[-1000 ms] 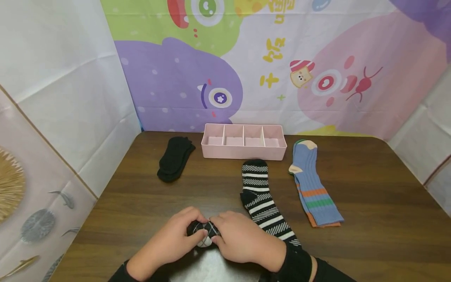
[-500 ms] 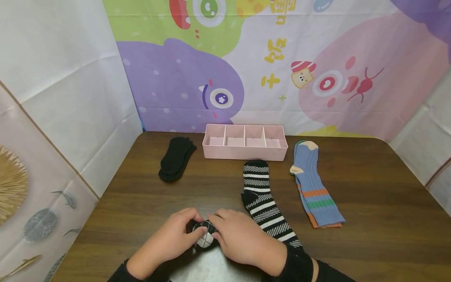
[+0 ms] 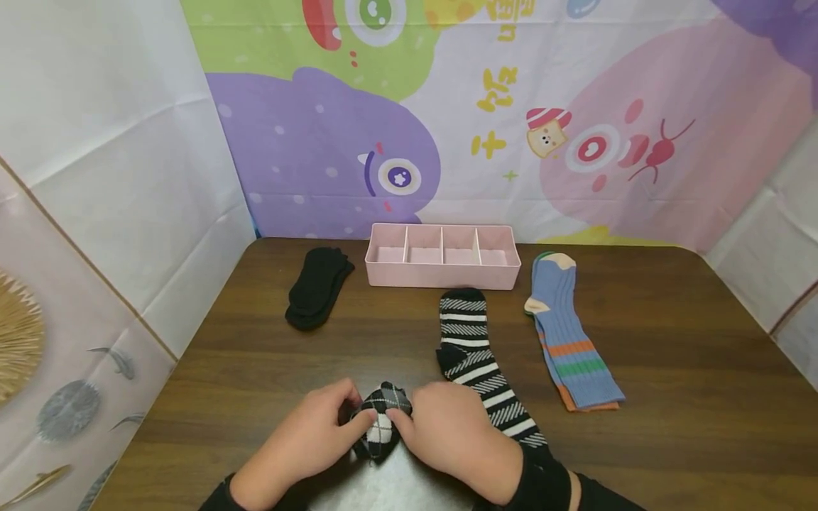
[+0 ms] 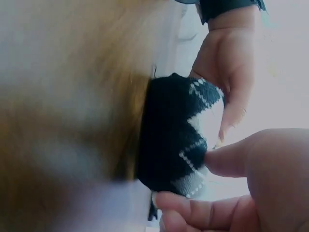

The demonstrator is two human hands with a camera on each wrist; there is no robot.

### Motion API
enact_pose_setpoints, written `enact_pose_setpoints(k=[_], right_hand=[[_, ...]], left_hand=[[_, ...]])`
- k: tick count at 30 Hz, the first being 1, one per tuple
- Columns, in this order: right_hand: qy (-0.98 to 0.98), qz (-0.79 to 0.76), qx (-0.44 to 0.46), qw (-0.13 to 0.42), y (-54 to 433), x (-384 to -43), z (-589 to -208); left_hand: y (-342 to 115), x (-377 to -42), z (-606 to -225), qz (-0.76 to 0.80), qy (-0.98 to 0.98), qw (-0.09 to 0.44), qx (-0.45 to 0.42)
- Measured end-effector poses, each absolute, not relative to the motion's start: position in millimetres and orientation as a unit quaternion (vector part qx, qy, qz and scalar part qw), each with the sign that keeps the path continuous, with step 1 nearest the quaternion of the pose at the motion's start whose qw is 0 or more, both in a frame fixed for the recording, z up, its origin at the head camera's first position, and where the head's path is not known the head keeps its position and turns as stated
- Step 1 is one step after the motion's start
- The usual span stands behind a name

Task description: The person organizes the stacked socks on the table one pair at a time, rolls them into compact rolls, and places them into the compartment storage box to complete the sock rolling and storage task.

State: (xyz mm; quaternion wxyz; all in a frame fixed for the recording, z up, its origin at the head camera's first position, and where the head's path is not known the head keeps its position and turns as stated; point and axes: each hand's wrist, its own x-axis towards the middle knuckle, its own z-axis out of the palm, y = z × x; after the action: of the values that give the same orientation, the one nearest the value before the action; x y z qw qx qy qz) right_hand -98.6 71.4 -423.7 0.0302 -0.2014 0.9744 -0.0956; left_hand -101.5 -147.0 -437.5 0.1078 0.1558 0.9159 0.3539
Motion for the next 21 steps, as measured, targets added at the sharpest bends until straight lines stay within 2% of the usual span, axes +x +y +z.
enact_pose_setpoints(k=[3, 7, 14, 21], right_hand=[[0.971, -0.117, -0.200, 0.065, 70.1, -99.0, -425.3], [0.966, -0.141, -0.200, 0.084, 69.4, -100.8, -427.0], [0.957, -0.197, -0.178, 0.118, 68.6, -105.6, -429.6], [0.956, -0.215, -0.155, 0.124, 63.7, -107.6, -429.1]], left_hand=[[-145.3, -101.8, -437.0, 0.350, 0.914, 0.129, 0.158], [-142.3, -100.9, -437.4, 0.363, 0.901, 0.166, 0.169], [-138.3, -97.2, -438.1, 0.485, 0.822, 0.252, 0.159], [-135.6, -98.3, -443.1, 0.509, 0.803, 0.262, 0.165]])
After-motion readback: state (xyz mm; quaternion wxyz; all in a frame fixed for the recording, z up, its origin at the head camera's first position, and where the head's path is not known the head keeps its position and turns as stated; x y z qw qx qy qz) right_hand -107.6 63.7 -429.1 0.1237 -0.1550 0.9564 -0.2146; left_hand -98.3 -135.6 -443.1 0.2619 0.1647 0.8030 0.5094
